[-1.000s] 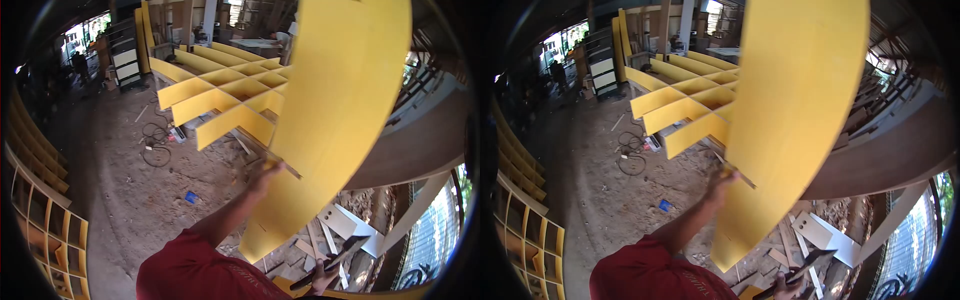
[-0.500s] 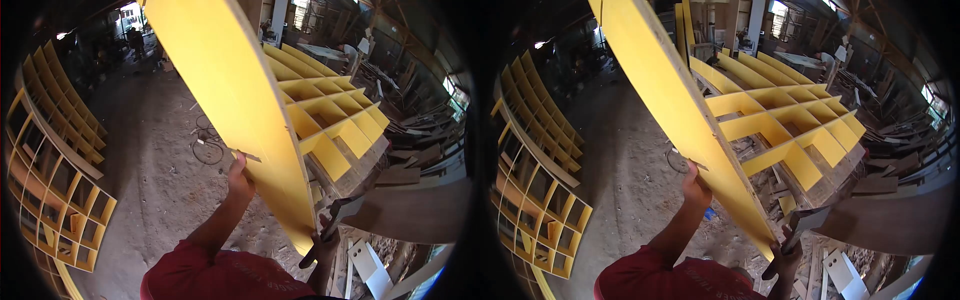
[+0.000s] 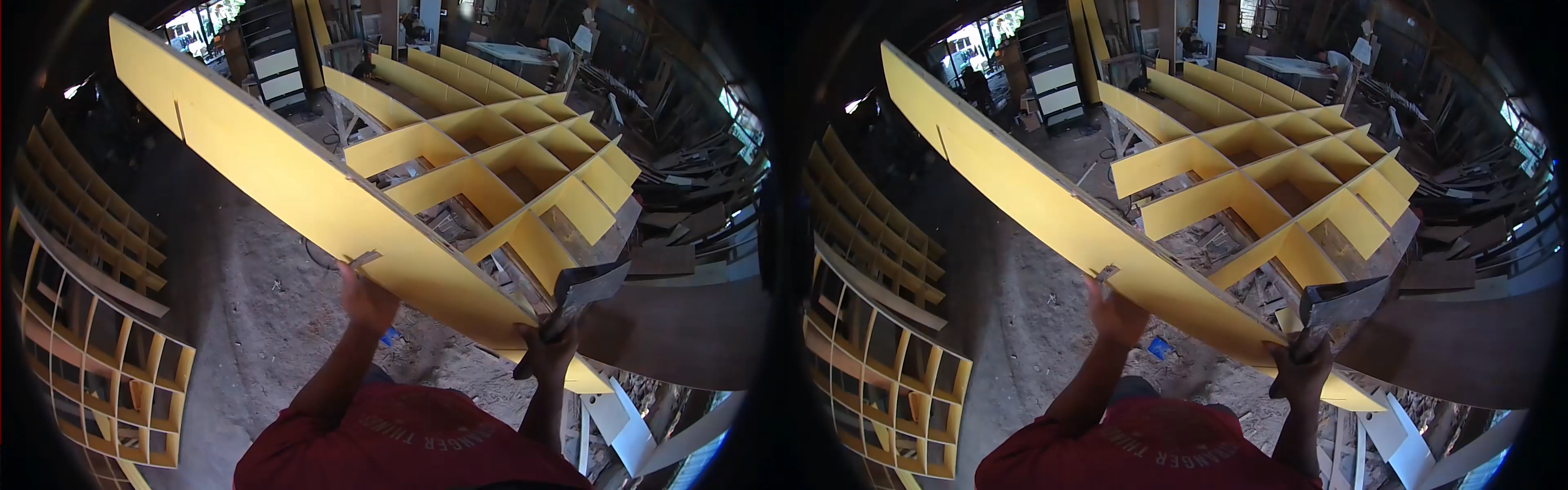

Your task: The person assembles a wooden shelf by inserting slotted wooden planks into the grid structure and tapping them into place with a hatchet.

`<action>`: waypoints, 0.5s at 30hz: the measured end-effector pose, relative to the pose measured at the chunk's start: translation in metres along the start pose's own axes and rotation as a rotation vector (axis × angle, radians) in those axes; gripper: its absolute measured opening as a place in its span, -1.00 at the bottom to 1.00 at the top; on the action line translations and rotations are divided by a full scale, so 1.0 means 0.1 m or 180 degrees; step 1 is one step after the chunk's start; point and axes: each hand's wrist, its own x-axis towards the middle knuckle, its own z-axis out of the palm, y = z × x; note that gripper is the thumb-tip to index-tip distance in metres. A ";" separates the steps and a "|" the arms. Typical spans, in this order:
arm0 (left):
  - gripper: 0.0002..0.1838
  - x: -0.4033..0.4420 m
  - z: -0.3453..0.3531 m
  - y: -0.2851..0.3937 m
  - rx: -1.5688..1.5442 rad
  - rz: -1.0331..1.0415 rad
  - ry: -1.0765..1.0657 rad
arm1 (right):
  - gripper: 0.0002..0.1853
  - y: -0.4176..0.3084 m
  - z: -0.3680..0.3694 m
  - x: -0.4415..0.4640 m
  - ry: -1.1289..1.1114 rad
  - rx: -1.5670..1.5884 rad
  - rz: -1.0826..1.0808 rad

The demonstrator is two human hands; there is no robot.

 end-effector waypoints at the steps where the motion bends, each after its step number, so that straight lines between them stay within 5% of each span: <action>1: -0.13 0.20 -0.07 0.18 0.0208 0.0175 -0.0012 | -0.42 -0.05 0.06 0.13 0.0004 0.0119 0.0043; 4: -0.11 1.11 -0.29 1.07 0.0589 0.1061 -0.0095 | -0.47 -0.27 0.22 0.50 -0.0074 0.0217 0.0114; 6: -0.15 1.77 -0.61 1.87 0.0526 0.1275 -0.0886 | -0.48 -0.40 0.39 0.76 -0.0061 0.0165 0.0097; 11: -0.24 2.56 -1.28 2.90 0.0964 0.1828 0.0397 | -0.43 -0.89 1.10 1.29 -0.0266 -0.0159 -0.0256; 15: -0.29 2.73 -1.58 3.19 0.0594 0.1640 0.0925 | -0.39 -1.19 1.83 1.71 -0.0571 -0.0641 -0.0435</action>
